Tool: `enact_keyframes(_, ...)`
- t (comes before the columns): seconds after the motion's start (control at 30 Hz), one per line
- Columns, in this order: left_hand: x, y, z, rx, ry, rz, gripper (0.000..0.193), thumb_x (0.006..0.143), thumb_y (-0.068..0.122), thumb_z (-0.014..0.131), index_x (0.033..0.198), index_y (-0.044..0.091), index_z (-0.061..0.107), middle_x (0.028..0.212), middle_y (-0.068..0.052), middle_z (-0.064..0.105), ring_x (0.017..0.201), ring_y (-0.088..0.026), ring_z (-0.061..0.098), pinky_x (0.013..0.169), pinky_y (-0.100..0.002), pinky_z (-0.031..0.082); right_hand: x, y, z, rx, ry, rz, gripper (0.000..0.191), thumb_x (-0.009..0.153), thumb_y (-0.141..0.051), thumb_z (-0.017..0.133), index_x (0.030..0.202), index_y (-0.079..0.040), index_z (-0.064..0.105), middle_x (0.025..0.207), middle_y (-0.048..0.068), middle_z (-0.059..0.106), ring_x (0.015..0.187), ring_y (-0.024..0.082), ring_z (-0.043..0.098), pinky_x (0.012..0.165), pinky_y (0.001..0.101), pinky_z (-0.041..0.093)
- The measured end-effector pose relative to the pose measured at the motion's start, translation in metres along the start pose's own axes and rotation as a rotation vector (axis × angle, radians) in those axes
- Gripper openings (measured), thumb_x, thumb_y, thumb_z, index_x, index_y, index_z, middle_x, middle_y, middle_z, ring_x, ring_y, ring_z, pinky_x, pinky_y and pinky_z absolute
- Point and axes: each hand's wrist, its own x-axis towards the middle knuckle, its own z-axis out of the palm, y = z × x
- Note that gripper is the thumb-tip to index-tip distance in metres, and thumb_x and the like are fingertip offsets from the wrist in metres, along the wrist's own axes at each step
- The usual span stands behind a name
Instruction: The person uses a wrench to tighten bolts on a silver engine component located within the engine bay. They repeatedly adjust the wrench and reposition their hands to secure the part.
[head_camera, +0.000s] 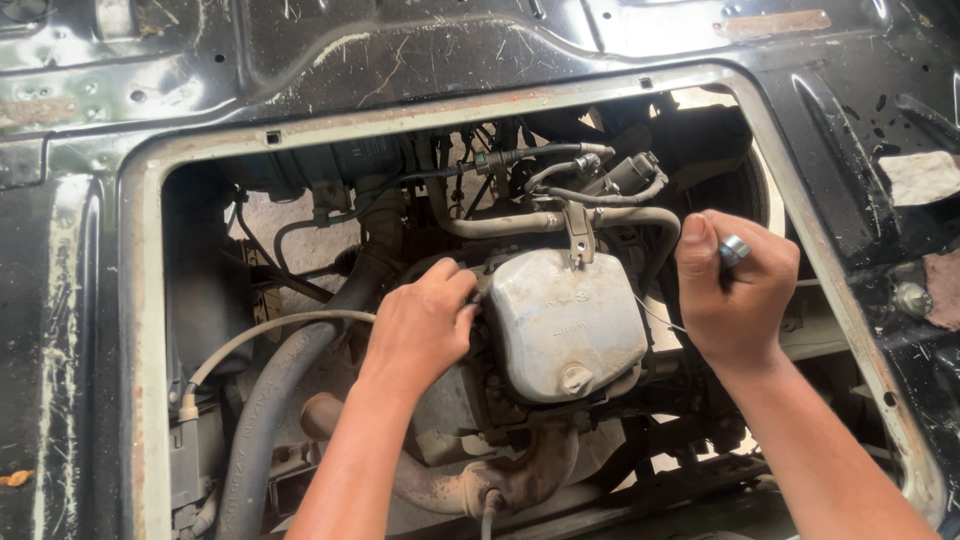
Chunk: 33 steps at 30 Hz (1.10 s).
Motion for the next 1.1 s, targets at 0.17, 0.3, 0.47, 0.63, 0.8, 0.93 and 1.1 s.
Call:
enact_keyframes(0.17,-0.0019,-0.0024,-0.0029,0.020,-0.008,-0.030,0.032,0.075,0.014,0.078,0.103,0.006,0.065,0.097,-0.010,0.064,0.084,-0.037,0.067,0.072,-0.046,0.053,-0.0003,-0.0003,-0.0008,-0.021,0.009,0.006,0.058,0.116,-0.028,0.054,0.064,-0.007,0.036,0.056,-0.003,0.033,0.047,0.007,0.031,0.049,0.0275,0.019)
enact_keyframes(0.3,-0.0037,-0.0033,-0.0051,-0.107,0.052,-0.028,0.028,0.077,0.007,0.068,0.105,0.008,0.070,0.099,-0.009,0.067,0.084,-0.035,0.068,0.075,-0.044,0.054,-0.0012,-0.0011,-0.0013,-0.020,-0.007,-0.001,0.059,0.118,-0.029,0.054,0.066,-0.007,0.037,0.056,-0.003,0.034,0.049,0.007,0.032,0.050,0.0274,0.019)
enact_keyframes(0.47,-0.0018,-0.0011,-0.0075,-0.061,0.022,-0.108,0.019,0.080,0.005,0.060,0.094,0.006,0.072,0.101,-0.008,0.067,0.087,-0.033,0.069,0.079,-0.042,0.054,-0.0003,0.0006,-0.0003,-0.003,0.003,-0.003,0.060,0.116,-0.031,0.053,0.062,-0.009,0.036,0.057,-0.004,0.033,0.046,0.006,0.031,0.048,0.0272,0.018)
enact_keyframes(0.63,-0.0007,0.0015,-0.0089,-0.193,0.035,-0.082,0.023,0.077,0.009,0.067,0.100,0.008,0.073,0.100,-0.007,0.067,0.083,-0.031,0.070,0.075,-0.042,0.054,-0.0016,0.0015,-0.0013,0.000,-0.007,0.007,0.061,0.116,-0.032,0.053,0.063,-0.009,0.035,0.056,-0.004,0.033,0.047,0.006,0.031,0.048,0.0272,0.018)
enact_keyframes(0.8,-0.0011,0.0029,-0.0050,-0.163,0.014,-0.072,0.017,0.083,0.013,0.072,0.100,0.009,0.070,0.099,-0.008,0.067,0.085,-0.033,0.070,0.074,-0.043,0.054,-0.0016,0.0016,-0.0016,-0.022,-0.001,0.004,0.061,0.116,-0.032,0.053,0.063,-0.009,0.035,0.053,-0.004,0.033,0.047,0.007,0.031,0.049,0.0275,0.018)
enact_keyframes(0.93,-0.0012,0.0035,-0.0042,-0.136,0.001,-0.105,0.020,0.084,0.014,0.073,0.097,0.005,0.061,0.097,-0.010,0.065,0.085,-0.036,0.068,0.071,-0.047,0.051,-0.0013,0.0003,-0.0018,-0.029,-0.005,0.006,0.060,0.117,-0.031,0.053,0.064,-0.008,0.035,0.056,-0.003,0.033,0.048,0.007,0.031,0.049,0.0275,0.019)
enact_keyframes(1.1,-0.0008,0.0042,-0.0060,-0.143,-0.006,-0.129,0.021,0.083,0.016,0.074,0.095,0.005,0.060,0.096,-0.011,0.065,0.083,-0.035,0.068,0.071,-0.046,0.052,-0.0024,-0.0008,-0.0019,0.000,-0.011,0.014,0.059,0.116,-0.029,0.054,0.065,-0.007,0.035,0.054,-0.003,0.033,0.048,0.007,0.031,0.049,0.0272,0.019)
